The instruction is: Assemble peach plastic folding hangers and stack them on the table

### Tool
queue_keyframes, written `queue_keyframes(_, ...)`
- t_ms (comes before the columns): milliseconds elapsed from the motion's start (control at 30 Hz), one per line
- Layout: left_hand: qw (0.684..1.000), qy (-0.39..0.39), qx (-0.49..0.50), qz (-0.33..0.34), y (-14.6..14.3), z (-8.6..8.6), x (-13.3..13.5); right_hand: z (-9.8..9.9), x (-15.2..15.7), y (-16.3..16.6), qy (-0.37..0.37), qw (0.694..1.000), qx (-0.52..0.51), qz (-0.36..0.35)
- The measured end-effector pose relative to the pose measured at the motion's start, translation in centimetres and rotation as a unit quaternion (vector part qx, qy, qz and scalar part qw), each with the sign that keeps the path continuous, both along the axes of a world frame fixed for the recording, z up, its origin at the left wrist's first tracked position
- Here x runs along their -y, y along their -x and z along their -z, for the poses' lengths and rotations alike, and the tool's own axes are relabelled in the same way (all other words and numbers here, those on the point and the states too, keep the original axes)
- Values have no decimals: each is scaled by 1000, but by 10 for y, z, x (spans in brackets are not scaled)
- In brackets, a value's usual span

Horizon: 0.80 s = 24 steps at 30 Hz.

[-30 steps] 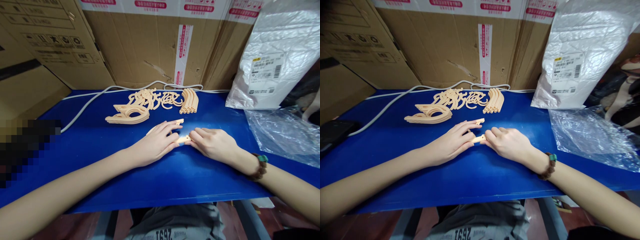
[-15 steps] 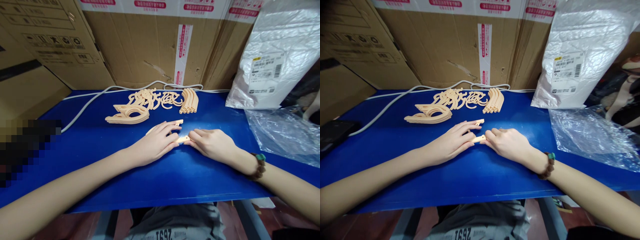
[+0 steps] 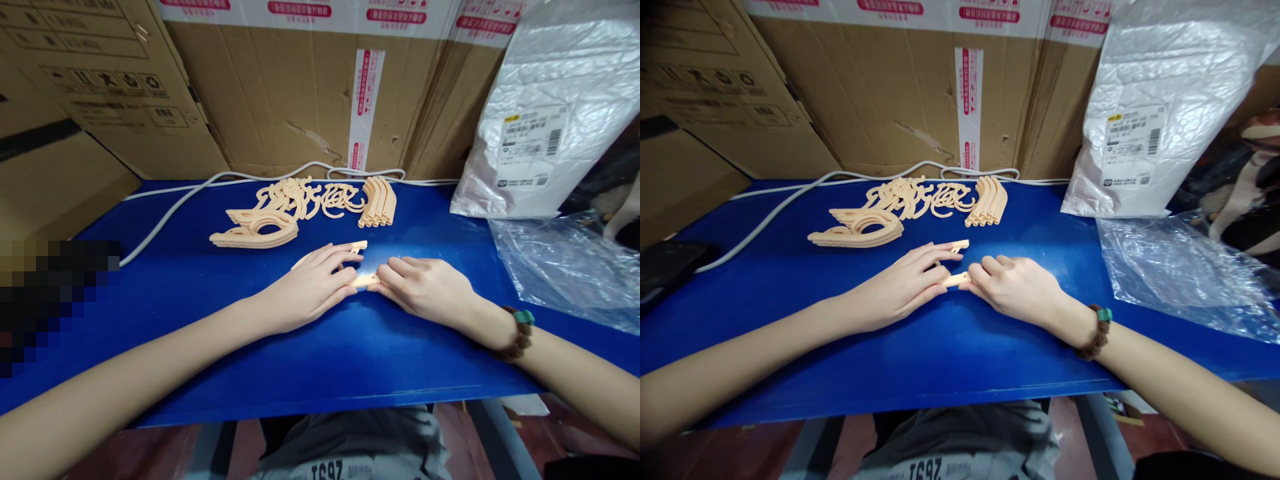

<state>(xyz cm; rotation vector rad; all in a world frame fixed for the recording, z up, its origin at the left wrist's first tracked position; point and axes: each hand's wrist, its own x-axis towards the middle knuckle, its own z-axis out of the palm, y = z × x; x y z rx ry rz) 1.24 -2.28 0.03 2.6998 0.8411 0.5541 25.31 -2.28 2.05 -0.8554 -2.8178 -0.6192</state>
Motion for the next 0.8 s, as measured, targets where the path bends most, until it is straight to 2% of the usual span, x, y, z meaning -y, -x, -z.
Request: queue_keyframes(800,1000,0,-7,14,1,1,-1,-2,1,-1,-16,1000,-14,-15)
